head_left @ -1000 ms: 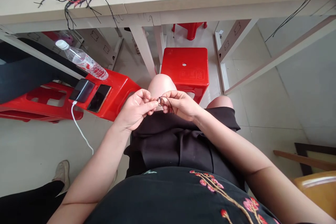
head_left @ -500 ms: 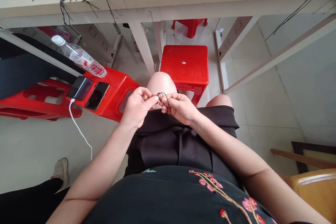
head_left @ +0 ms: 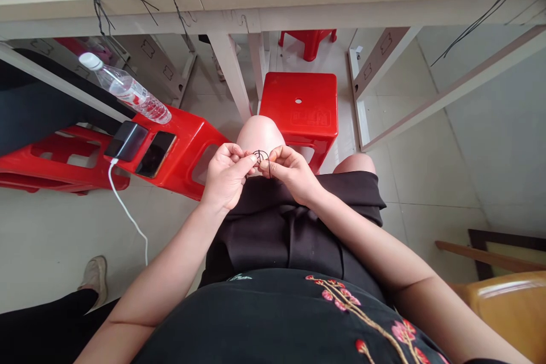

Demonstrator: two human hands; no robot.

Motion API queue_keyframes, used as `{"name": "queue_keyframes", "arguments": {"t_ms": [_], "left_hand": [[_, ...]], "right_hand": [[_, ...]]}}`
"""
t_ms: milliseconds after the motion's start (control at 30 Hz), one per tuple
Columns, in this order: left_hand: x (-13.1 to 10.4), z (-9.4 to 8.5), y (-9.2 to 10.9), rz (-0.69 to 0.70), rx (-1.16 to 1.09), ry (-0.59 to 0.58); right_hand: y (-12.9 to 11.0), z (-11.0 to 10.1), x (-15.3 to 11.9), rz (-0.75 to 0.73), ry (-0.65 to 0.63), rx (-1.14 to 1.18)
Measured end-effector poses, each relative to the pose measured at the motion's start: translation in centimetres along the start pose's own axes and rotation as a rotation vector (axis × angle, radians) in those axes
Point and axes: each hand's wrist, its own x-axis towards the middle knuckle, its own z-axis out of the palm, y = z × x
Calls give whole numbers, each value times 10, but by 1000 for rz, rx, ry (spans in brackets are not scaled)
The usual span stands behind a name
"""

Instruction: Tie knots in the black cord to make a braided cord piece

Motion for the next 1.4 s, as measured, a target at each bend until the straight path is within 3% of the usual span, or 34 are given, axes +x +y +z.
{"name": "queue_keyframes", "arguments": {"t_ms": [200, 333, 433, 567, 700, 867, 1033, 1167, 1267, 1400], "left_hand": [[0, 0, 0, -110, -70, 2], [-1, 2, 1, -180, -111, -3], [-2, 2, 1, -180, -136, -16], [-2, 1, -1, -102, -109, -13], [-4, 4, -3, 47, -30, 10], [-6, 4, -10, 208, 99, -1], [-8, 2, -16, 282, 204, -3], [-3, 1, -16, 310, 236, 39], [2, 0, -16, 335, 232, 56], [4, 0, -15, 374, 249, 42]], "right_hand": [[8, -4, -4, -353, 201, -523], [7, -6, -5, -583, 72, -712], [5, -6, -6, -664, -2, -734], [4, -4, -8, -580, -39, -573], [2, 0, -10, -366, -15, -353], [-5, 2, -8, -281, 94, -464], [-8, -1, -4, -226, 85, -427], [-9, -1, -8, -282, 176, -501], [-13, 0, -15, -297, 119, -516], [-20, -2, -22, -144, 1, -430]]}}
